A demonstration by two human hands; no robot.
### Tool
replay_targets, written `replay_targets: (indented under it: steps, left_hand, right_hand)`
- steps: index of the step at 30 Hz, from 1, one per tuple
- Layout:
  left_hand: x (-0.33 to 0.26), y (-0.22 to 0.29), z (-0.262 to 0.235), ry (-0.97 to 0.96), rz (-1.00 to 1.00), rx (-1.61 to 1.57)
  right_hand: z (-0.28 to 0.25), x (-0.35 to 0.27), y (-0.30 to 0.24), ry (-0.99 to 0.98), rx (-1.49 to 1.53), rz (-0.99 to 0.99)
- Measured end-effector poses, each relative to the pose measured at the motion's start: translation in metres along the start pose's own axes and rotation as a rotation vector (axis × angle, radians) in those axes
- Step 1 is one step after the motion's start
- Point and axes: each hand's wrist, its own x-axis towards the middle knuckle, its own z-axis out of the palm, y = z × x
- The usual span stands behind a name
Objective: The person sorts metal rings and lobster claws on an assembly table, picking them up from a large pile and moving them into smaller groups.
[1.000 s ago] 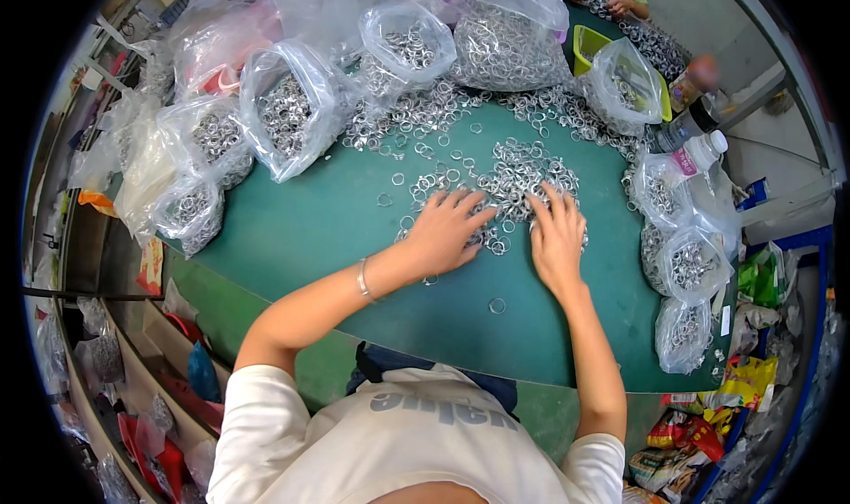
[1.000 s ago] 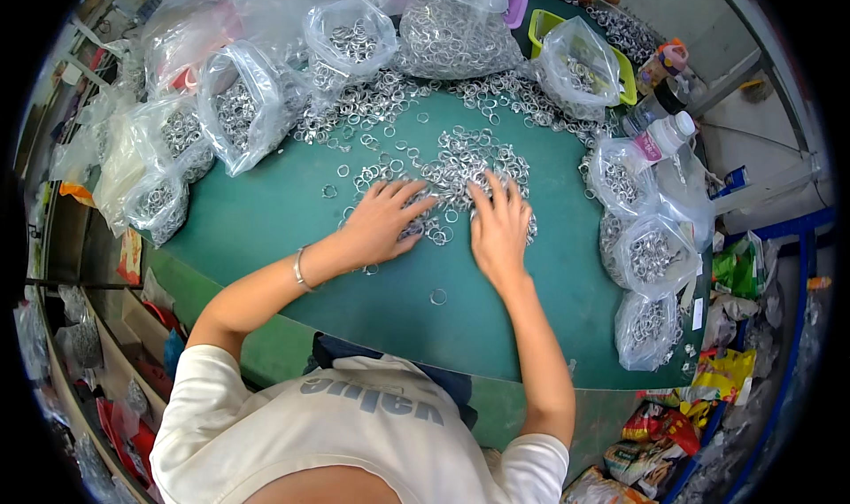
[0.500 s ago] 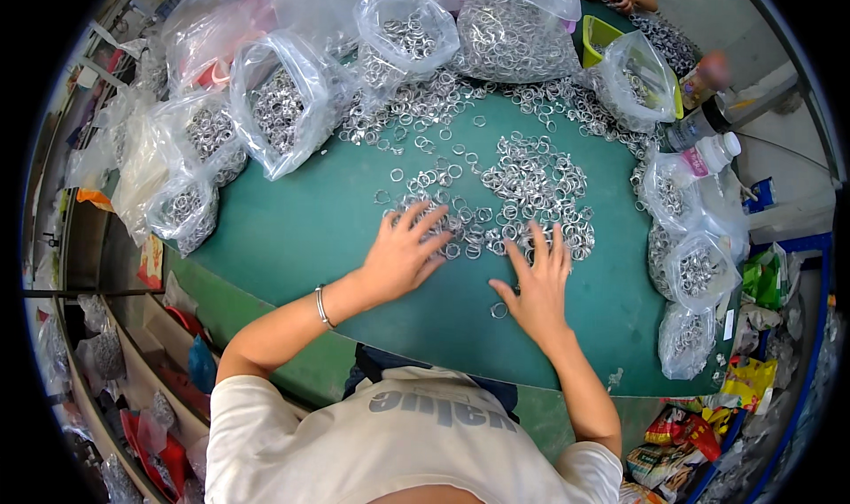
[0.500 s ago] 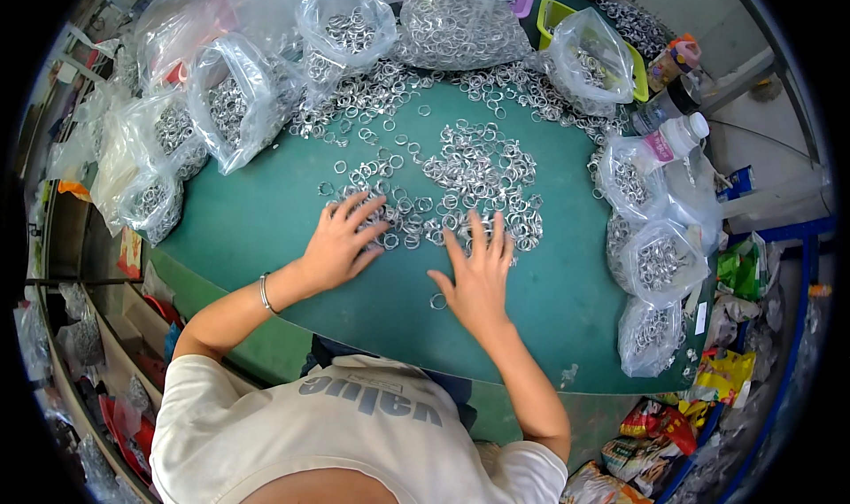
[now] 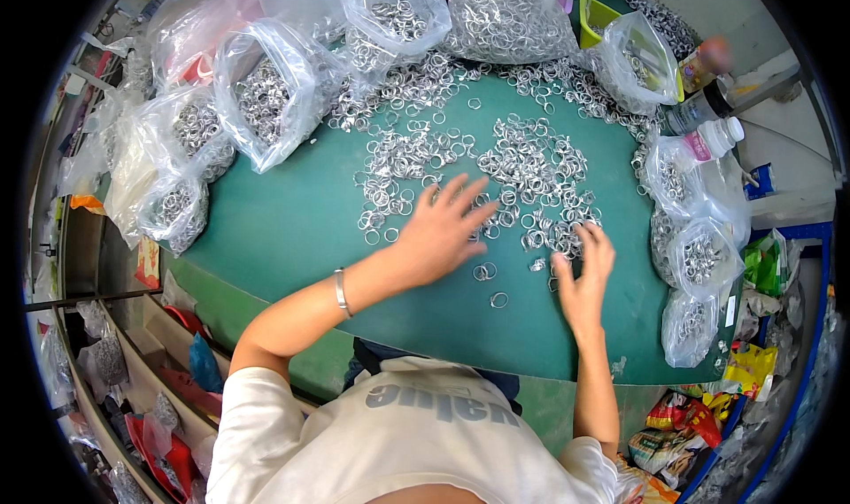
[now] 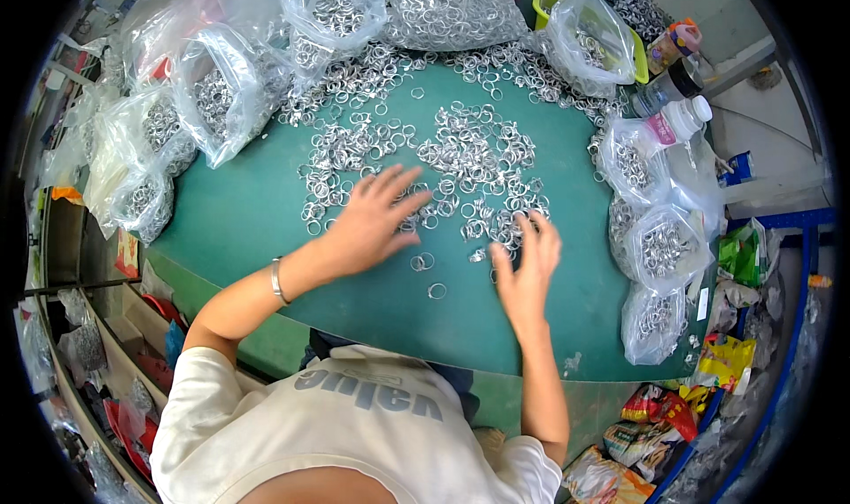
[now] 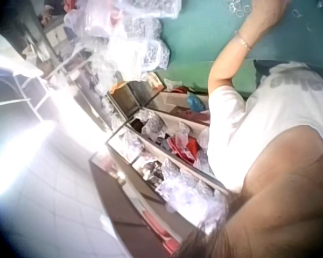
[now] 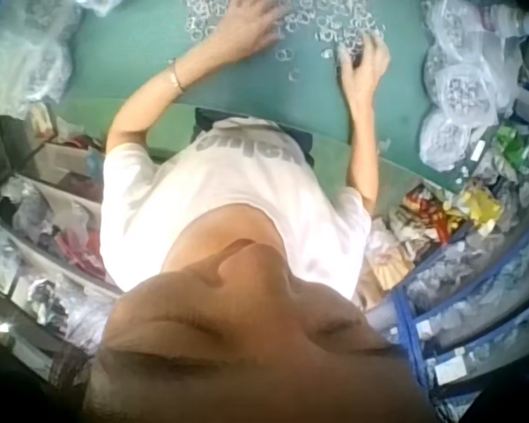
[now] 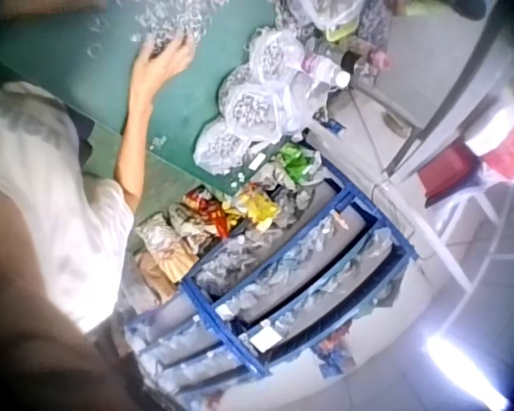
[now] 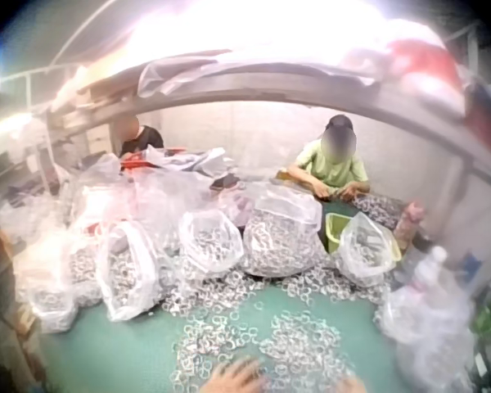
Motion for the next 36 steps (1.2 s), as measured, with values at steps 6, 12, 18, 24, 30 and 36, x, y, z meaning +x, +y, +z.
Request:
replay_targets:
  steps: [6, 12, 18, 24, 30, 36]
  left_hand:
    - [-0.02, -0.014, 0.01, -0.165, 0.036, 0.076]
    - [-0.012, -0.041, -0.007, 0.053, -0.237, -0.322]
    - [-0.004, -0.031, -0.022, 0.078, -0.651, -0.776]
    - [-0.003, -0.014, -0.023, 0.161, -0.331, -0.23]
    - [-0.006, 0.043, 0.008, -0.129, 0.085, -0.224]
    - [-0.013, 0.043, 0.035, -0.24, 0.086, 0.056]
  right_hand:
    - [0.002, -0.02, -0.014, -0.222, -0.035, -0.149]
    - [-0.001, 0.001, -0.008, -0.015, 0.378, 0.178]
    - [-0.022, 0.007, 0.035, 0.072, 0.661, 0.456]
    - [-0.04, 0.001, 0.026, 0.024, 0.497, 0.434]
    - [-0.049, -0.031, 0.031, -0.076, 1.47, 0.705]
    - [-0.051, -0.045, 0.031, -0.008, 1.15, 0.733]
